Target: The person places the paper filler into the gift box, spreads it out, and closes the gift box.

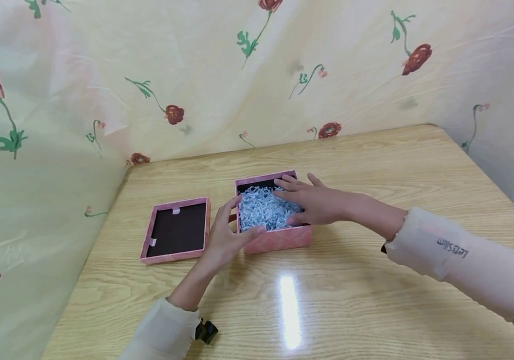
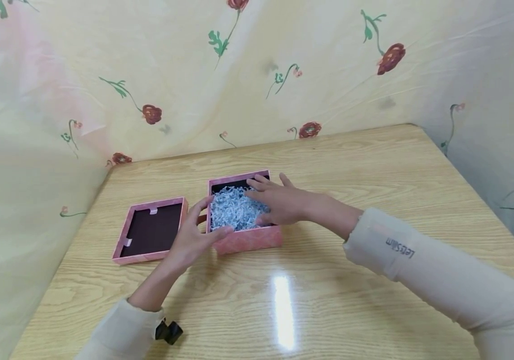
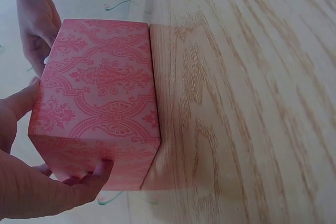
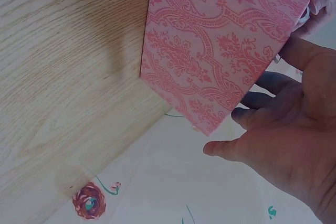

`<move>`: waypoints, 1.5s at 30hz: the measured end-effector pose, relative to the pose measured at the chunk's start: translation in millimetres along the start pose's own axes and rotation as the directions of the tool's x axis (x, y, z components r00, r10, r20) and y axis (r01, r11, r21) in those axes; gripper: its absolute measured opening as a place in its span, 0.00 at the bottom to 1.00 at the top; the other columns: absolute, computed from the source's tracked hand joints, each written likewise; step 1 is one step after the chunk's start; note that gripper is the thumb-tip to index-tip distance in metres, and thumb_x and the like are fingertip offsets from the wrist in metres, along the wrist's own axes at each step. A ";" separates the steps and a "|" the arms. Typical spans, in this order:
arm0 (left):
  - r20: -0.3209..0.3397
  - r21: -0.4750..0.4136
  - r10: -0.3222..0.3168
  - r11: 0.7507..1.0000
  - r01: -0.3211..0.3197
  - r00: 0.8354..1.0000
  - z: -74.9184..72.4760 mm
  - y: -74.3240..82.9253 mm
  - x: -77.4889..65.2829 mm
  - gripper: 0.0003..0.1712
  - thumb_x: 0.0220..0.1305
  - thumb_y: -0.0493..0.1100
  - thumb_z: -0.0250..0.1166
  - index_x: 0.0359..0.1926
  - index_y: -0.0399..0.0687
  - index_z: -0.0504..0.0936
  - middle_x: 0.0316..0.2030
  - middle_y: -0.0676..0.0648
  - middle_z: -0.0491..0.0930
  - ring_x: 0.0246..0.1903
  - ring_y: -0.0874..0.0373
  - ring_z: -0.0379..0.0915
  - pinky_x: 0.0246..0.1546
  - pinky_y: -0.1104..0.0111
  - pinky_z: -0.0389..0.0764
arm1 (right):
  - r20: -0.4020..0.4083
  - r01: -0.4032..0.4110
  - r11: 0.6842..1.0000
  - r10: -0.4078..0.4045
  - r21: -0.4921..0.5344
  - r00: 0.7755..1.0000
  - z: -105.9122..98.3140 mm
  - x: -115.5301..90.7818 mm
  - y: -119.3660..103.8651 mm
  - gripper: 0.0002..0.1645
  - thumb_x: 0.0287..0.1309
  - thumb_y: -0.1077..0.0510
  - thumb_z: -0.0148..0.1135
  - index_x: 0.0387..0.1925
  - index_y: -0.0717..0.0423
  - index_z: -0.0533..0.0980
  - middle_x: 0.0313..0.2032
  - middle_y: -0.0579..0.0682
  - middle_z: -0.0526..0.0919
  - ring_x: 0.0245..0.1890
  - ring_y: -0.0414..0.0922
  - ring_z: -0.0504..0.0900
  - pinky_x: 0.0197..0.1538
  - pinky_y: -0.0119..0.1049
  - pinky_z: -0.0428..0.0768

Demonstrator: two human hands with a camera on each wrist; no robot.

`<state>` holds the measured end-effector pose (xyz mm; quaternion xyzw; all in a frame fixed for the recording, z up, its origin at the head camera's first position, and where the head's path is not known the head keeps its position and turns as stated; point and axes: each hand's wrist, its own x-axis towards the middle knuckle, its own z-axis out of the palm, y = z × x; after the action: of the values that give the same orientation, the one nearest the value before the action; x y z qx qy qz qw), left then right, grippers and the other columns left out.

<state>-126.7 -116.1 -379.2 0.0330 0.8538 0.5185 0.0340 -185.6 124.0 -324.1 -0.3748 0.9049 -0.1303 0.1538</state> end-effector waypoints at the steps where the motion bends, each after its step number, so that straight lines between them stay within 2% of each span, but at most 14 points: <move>1: 0.000 0.001 -0.001 1.000 0.001 1.000 0.1 0.1 0.1 0.50 0.52 0.56 0.74 0.72 0.57 0.58 0.70 0.49 0.56 0.63 0.45 0.62 0.52 0.51 0.76 | 0.002 -0.003 1.000 0.003 -0.003 1.000 0.1 0.2 0.2 0.44 0.60 0.48 0.64 0.73 0.53 0.56 0.75 0.55 0.46 0.74 0.55 0.37 0.66 0.68 0.32; 13: 0.008 0.000 -0.019 1.000 0.019 1.000 -0.1 0.9 -1.4 0.52 0.51 0.56 0.74 0.73 0.58 0.57 0.71 0.49 0.56 0.64 0.45 0.61 0.53 0.50 0.76 | -0.010 -0.025 0.999 0.025 -0.029 1.000 -4.5 0.8 2.2 0.43 0.61 0.53 0.64 0.73 0.55 0.56 0.75 0.55 0.44 0.74 0.55 0.37 0.66 0.68 0.31; 21: 0.007 0.000 -0.018 1.000 0.018 1.000 -0.1 0.9 -1.4 0.51 0.52 0.56 0.74 0.72 0.59 0.57 0.71 0.49 0.55 0.64 0.45 0.61 0.52 0.51 0.76 | 0.007 -0.026 1.000 0.026 -0.011 1.000 -4.1 2.3 2.6 0.43 0.61 0.53 0.64 0.73 0.55 0.55 0.75 0.54 0.43 0.74 0.55 0.36 0.66 0.67 0.30; 32: 0.008 -0.009 -0.013 1.000 0.013 1.000 -0.9 -0.3 -1.3 0.52 0.51 0.56 0.74 0.73 0.57 0.57 0.71 0.49 0.55 0.64 0.45 0.61 0.53 0.50 0.75 | -0.012 -0.004 1.000 0.004 0.019 1.000 -27.8 -3.6 -0.2 0.43 0.64 0.52 0.61 0.74 0.54 0.52 0.75 0.55 0.43 0.75 0.54 0.34 0.67 0.66 0.30; 45: 0.023 -0.010 -0.004 1.000 0.004 1.000 -2.0 1.3 0.0 0.51 0.52 0.56 0.74 0.73 0.57 0.56 0.71 0.49 0.55 0.64 0.45 0.60 0.54 0.50 0.75 | -0.036 -0.017 0.999 0.018 0.031 0.999 -35.1 -3.9 -0.3 0.42 0.65 0.51 0.60 0.74 0.52 0.53 0.75 0.54 0.43 0.75 0.53 0.34 0.67 0.65 0.30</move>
<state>-126.9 -117.3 -377.2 0.0369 0.8508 0.5223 0.0450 -196.0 130.8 -291.1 -0.3621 0.9087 -0.1495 0.1441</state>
